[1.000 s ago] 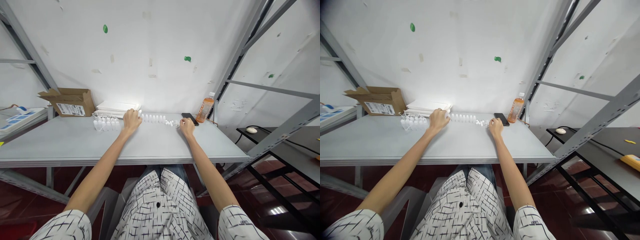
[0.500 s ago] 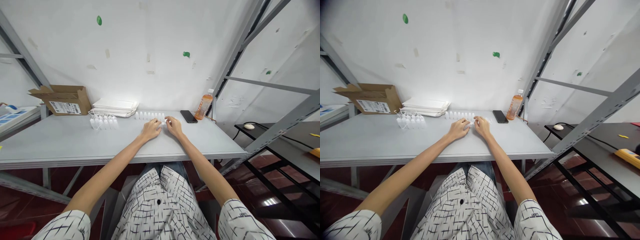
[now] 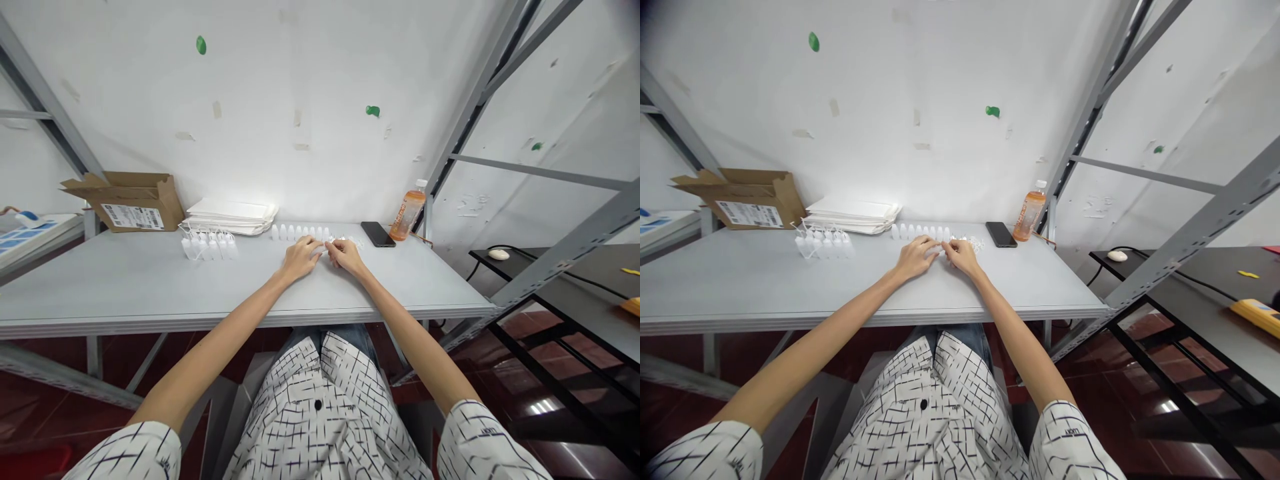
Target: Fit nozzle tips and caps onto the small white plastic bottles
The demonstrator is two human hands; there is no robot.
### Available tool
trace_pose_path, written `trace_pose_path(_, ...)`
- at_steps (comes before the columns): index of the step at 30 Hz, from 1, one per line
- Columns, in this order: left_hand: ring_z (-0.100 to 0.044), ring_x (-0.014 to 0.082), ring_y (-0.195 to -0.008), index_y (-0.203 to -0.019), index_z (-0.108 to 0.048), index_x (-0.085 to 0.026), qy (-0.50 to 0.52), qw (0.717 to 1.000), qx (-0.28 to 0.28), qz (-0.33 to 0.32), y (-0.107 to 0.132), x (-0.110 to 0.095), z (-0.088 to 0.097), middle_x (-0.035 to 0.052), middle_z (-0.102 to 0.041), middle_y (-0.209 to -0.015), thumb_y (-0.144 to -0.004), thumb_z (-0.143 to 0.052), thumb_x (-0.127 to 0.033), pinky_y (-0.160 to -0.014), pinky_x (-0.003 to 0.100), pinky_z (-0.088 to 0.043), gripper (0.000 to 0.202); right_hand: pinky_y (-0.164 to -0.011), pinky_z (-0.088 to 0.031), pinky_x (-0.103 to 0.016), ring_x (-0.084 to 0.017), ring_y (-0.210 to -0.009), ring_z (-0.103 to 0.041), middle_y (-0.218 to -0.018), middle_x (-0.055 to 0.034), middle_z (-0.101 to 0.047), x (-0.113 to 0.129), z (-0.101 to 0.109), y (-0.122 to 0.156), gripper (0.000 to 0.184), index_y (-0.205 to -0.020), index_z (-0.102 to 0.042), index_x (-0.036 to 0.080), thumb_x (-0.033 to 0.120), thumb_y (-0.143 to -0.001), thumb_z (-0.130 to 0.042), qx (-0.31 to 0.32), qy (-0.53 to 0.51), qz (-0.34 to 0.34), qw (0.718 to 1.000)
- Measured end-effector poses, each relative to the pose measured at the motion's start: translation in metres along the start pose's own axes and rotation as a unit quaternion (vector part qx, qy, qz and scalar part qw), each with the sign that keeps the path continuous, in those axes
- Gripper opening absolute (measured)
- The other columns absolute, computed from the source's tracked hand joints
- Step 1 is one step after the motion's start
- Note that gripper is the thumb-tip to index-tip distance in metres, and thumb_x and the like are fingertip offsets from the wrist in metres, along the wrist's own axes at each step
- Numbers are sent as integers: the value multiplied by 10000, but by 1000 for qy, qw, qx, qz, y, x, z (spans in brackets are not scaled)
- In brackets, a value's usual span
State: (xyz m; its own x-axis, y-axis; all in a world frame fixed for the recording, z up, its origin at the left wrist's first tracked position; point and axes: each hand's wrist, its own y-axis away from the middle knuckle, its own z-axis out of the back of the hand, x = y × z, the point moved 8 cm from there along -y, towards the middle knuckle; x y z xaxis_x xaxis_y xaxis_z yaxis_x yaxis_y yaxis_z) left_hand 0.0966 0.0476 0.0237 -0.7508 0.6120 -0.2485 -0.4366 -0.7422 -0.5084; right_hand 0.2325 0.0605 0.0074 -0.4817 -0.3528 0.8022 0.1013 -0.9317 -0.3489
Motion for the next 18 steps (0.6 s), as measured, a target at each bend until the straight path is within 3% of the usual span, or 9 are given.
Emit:
trace_pose_path(6, -613, 218, -1125, -1171, -695, -222, 19, 1000, -1, 20, -1, 2, 4, 59, -691, -1193, -912, -574, -238, -875, 315, -497, 286, -455, -378, -255, -106, -397, -499, -594, -10, -613, -3, -4, -1, 523, -649, -556, 191, 683, -826, -549, 27, -59, -21, 998)
trace_pose_path(18, -629, 224, -1092, -1113, -732, -217, 11, 999, 34, 13, 0, 6, -3, 55, -707, -1169, -920, -570, -254, -860, 314, -493, 255, -467, -380, -243, -90, -419, -493, -562, 1, -591, -8, -12, -4, 472, -651, -548, 178, 622, -761, -667, 93, -99, -28, 990)
